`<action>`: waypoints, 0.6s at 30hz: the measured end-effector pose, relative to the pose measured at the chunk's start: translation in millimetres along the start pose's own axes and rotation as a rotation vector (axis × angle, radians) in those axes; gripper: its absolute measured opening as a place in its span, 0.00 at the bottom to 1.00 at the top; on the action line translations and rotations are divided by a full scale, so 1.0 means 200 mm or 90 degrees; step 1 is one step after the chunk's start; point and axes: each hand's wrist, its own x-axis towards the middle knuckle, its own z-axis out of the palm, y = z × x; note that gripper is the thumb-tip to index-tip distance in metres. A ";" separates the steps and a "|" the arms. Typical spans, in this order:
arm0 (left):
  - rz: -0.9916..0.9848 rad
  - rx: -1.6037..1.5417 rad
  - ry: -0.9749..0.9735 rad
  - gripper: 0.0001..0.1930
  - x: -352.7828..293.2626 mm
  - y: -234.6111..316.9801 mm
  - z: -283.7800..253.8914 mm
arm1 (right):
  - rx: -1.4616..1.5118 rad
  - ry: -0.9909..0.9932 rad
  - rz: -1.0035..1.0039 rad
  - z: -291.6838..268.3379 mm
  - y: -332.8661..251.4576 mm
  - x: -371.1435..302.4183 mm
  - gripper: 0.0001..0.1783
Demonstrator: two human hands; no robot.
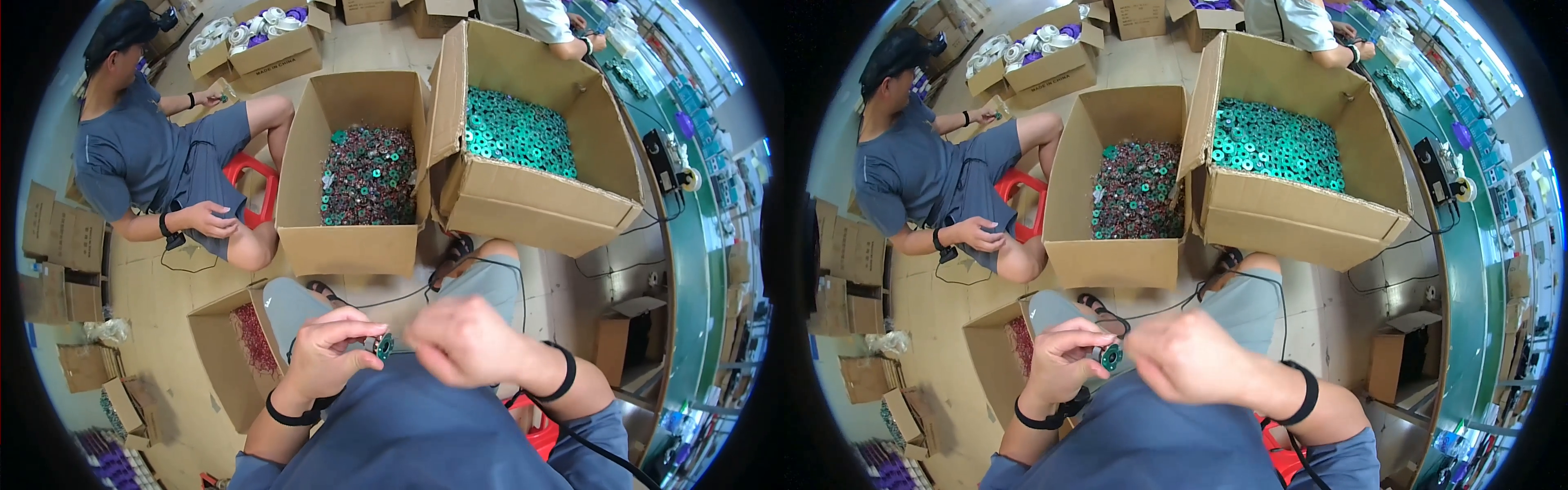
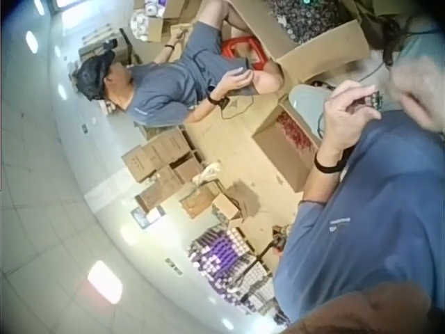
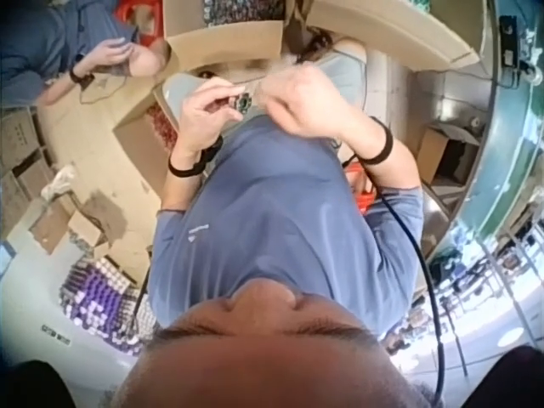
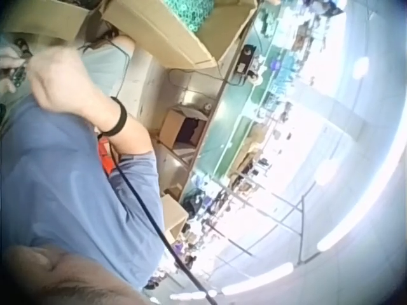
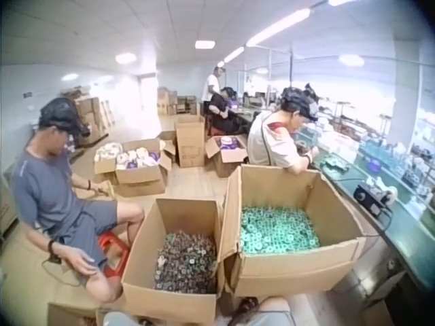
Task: The person assembles small plastic parts by hand.
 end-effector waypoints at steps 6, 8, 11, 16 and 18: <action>-0.009 -0.170 0.026 0.19 0.00 -0.06 -0.01 | -0.026 -0.017 0.027 0.00 0.01 0.00 0.03; -0.026 -0.256 0.024 0.19 0.03 -0.09 -0.01 | -0.029 -0.016 0.023 0.01 0.04 -0.02 0.03; -0.034 -0.214 0.025 0.19 0.04 -0.10 0.03 | -0.039 -0.034 0.026 0.04 0.05 -0.01 0.03; -0.018 -0.115 0.053 0.18 0.06 -0.03 0.03 | -0.152 -0.119 0.076 0.09 0.12 -0.03 0.03; -0.046 -0.097 0.037 0.18 0.03 -0.02 0.01 | -0.040 -0.091 0.015 0.04 0.02 0.03 0.04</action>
